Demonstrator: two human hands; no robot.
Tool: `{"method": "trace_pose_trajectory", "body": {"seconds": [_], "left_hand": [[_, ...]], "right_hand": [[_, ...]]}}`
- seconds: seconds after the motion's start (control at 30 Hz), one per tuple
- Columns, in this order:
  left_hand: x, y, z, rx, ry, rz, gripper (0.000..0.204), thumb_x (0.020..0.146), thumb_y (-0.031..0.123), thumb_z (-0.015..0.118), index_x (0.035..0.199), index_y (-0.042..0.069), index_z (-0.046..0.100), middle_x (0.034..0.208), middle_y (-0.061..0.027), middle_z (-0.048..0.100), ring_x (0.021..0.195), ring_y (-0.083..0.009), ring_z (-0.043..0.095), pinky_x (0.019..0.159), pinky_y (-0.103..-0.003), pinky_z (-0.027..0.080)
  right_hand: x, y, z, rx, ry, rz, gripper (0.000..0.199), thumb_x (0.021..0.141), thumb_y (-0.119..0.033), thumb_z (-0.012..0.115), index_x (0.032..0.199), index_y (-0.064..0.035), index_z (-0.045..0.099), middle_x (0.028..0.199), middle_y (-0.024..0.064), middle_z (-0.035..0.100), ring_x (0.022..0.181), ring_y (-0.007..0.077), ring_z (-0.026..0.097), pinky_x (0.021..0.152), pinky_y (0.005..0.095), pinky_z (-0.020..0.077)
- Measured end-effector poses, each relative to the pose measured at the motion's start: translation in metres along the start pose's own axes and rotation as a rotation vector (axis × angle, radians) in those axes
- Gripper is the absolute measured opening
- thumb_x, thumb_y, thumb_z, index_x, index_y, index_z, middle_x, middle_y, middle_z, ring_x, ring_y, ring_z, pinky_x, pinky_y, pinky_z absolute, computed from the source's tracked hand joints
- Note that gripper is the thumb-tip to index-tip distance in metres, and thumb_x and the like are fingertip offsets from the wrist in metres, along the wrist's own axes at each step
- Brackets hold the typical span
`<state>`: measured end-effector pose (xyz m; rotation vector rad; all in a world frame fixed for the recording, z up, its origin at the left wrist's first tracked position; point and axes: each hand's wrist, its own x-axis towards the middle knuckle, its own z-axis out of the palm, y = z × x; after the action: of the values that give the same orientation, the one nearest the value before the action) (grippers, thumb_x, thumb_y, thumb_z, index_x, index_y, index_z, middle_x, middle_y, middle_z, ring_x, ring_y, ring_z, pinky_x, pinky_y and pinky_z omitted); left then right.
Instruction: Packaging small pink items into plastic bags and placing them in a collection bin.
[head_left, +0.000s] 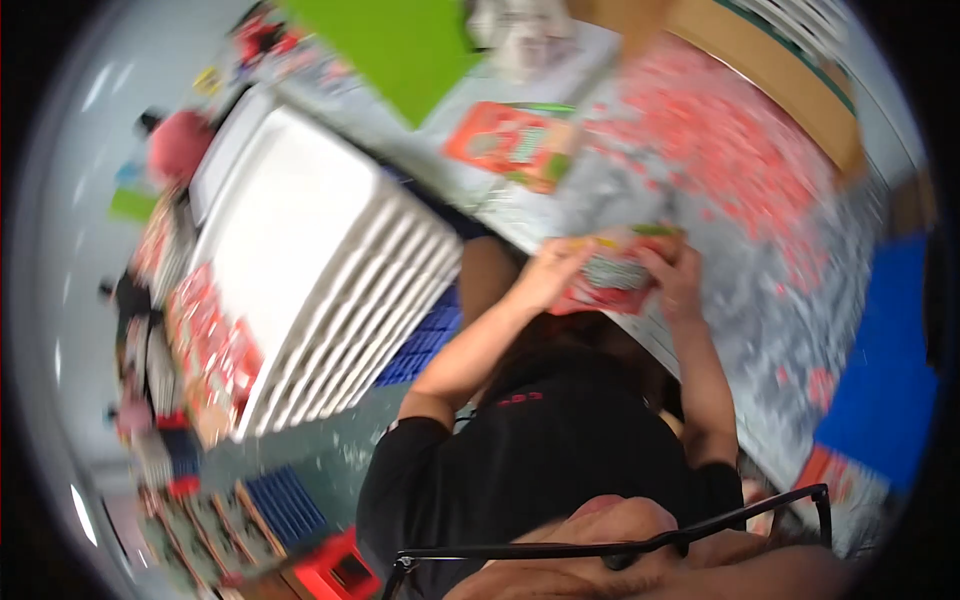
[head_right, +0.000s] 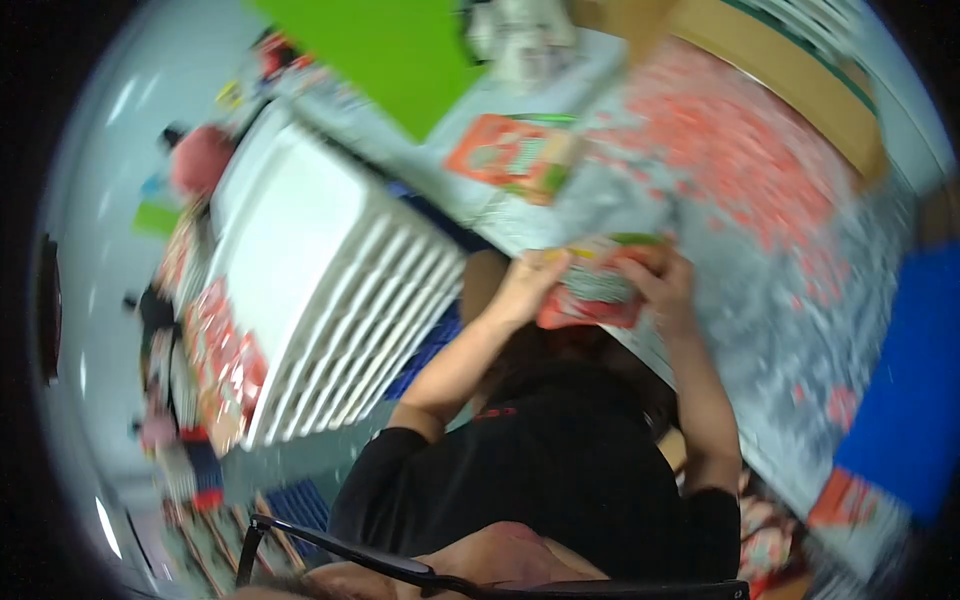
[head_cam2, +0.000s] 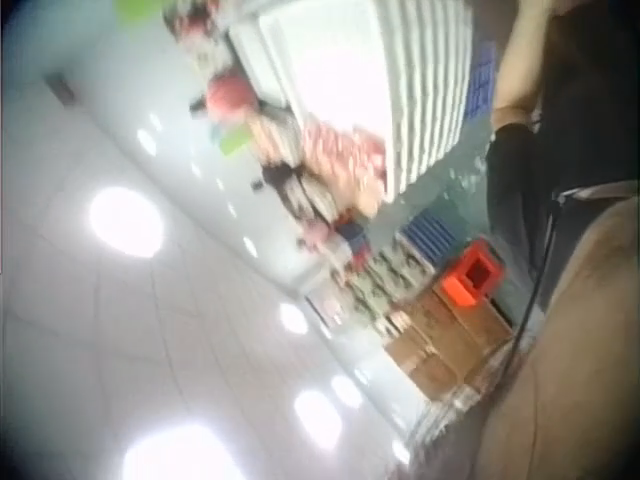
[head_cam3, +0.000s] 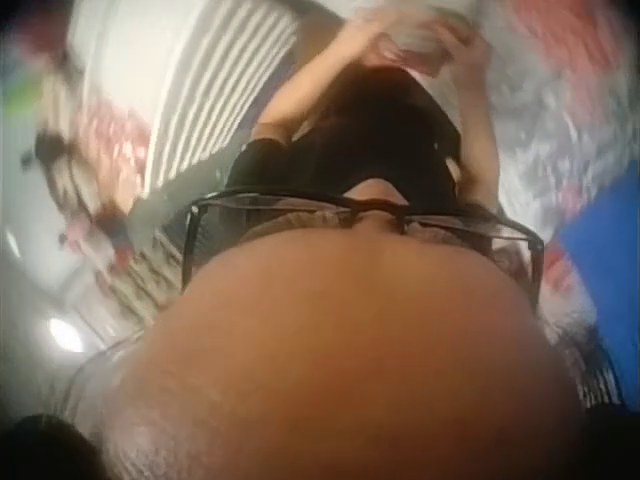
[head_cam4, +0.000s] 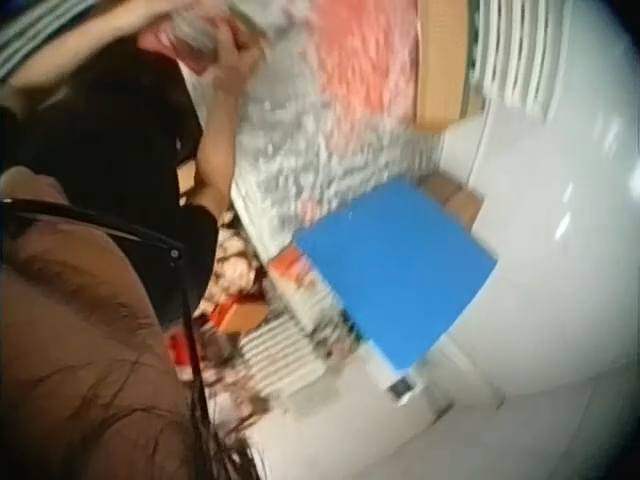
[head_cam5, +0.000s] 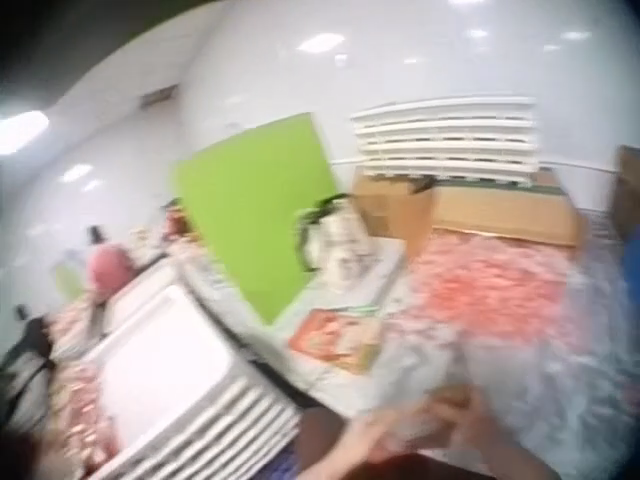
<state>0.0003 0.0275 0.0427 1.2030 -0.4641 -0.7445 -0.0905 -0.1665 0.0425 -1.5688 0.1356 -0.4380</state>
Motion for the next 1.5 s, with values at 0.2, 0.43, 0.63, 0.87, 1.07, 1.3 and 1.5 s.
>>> {"method": "trace_pose_trajectory", "body": {"seconds": [0.2, 0.43, 0.63, 0.87, 1.07, 1.3, 1.5], "left_hand": [[-0.019, 0.017, -0.015, 0.175, 0.015, 0.128, 0.037, 0.102, 0.029, 0.054, 0.116, -0.002, 0.068, 0.096, 0.0008, 0.069, 0.088, -0.0061, 0.057, 0.082, -0.026, 0.048], [-0.082, 0.060, -0.056, -0.100, 0.374, 0.258, 0.037, 0.101, 0.031, 0.056, 0.110, -0.003, 0.068, 0.099, -0.0051, 0.071, 0.087, -0.0098, 0.063, 0.082, -0.028, 0.052], [-0.188, 0.163, -0.150, 0.375, 1.224, 0.240, 0.060, 0.097, 0.059, 0.047, 0.114, 0.004, 0.062, 0.069, -0.0050, 0.062, 0.049, -0.0176, 0.056, 0.044, -0.033, 0.044], [-0.361, 0.214, -0.317, 0.831, 1.951, 1.050, 0.052, 0.095, 0.039, 0.063, 0.121, -0.006, 0.056, 0.117, -0.0211, 0.063, 0.106, -0.0251, 0.062, 0.089, -0.042, 0.048], [-0.342, 0.182, -0.352, 1.967, 1.654, -0.627, 0.068, 0.095, 0.054, 0.039, 0.151, 0.015, 0.037, 0.162, -0.0144, 0.020, 0.149, -0.0392, 0.014, 0.114, -0.068, 0.010], [-0.298, 0.204, -0.361, 1.778, 1.152, -1.054, 0.051, 0.091, 0.039, 0.041, 0.126, 0.009, 0.062, 0.137, -0.0185, 0.055, 0.129, -0.0367, 0.051, 0.109, -0.053, 0.037], [-0.172, 0.218, -0.298, 2.098, 1.282, 0.271, 0.039, 0.080, 0.017, 0.074, 0.117, 0.010, 0.064, 0.121, -0.0148, 0.061, 0.113, -0.0330, 0.057, 0.094, -0.051, 0.045]], "right_hand": [[0.007, 0.038, 0.012, 0.337, -0.070, 0.070, 0.020, 0.095, -0.006, 0.059, 0.114, -0.0003, 0.061, 0.104, 0.0068, 0.065, 0.094, 0.0152, 0.062, 0.087, 0.0315, 0.0500], [0.052, -0.005, 0.114, 0.350, -0.324, 0.122, 0.020, 0.100, -0.012, 0.056, 0.115, 0.0006, 0.060, 0.104, 0.0037, 0.064, 0.094, 0.0110, 0.060, 0.088, 0.0260, 0.0465], [0.075, -0.043, 0.152, 0.393, -0.643, -0.169, 0.046, 0.102, -0.019, 0.052, 0.142, 0.0023, 0.043, 0.145, 0.0167, 0.047, 0.112, 0.0187, 0.061, 0.097, 0.0325, 0.0479], [0.076, 0.048, 0.061, 0.308, -0.468, 0.226, 0.033, 0.101, -0.019, 0.054, 0.130, -0.0010, 0.054, 0.116, 0.0103, 0.065, 0.091, 0.0139, 0.063, 0.082, 0.0281, 0.0530], [0.050, 0.082, 0.026, 0.201, -0.315, 0.506, 0.023, 0.100, -0.019, 0.058, 0.115, -0.0020, 0.062, 0.099, 0.0056, 0.067, 0.084, 0.0116, 0.062, 0.075, 0.0260, 0.0530], [0.019, 0.106, -0.026, 0.185, -0.114, 0.562, 0.024, 0.098, -0.018, 0.060, 0.112, 0.0007, 0.063, 0.097, 0.0088, 0.068, 0.079, 0.0146, 0.065, 0.074, 0.0281, 0.0552], [0.010, 0.131, -0.054, -0.651, 0.096, -0.051, 0.029, 0.090, -0.020, 0.069, 0.112, -0.0008, 0.065, 0.108, 0.0135, 0.067, 0.100, 0.0273, 0.064, 0.087, 0.0388, 0.0499]]}}
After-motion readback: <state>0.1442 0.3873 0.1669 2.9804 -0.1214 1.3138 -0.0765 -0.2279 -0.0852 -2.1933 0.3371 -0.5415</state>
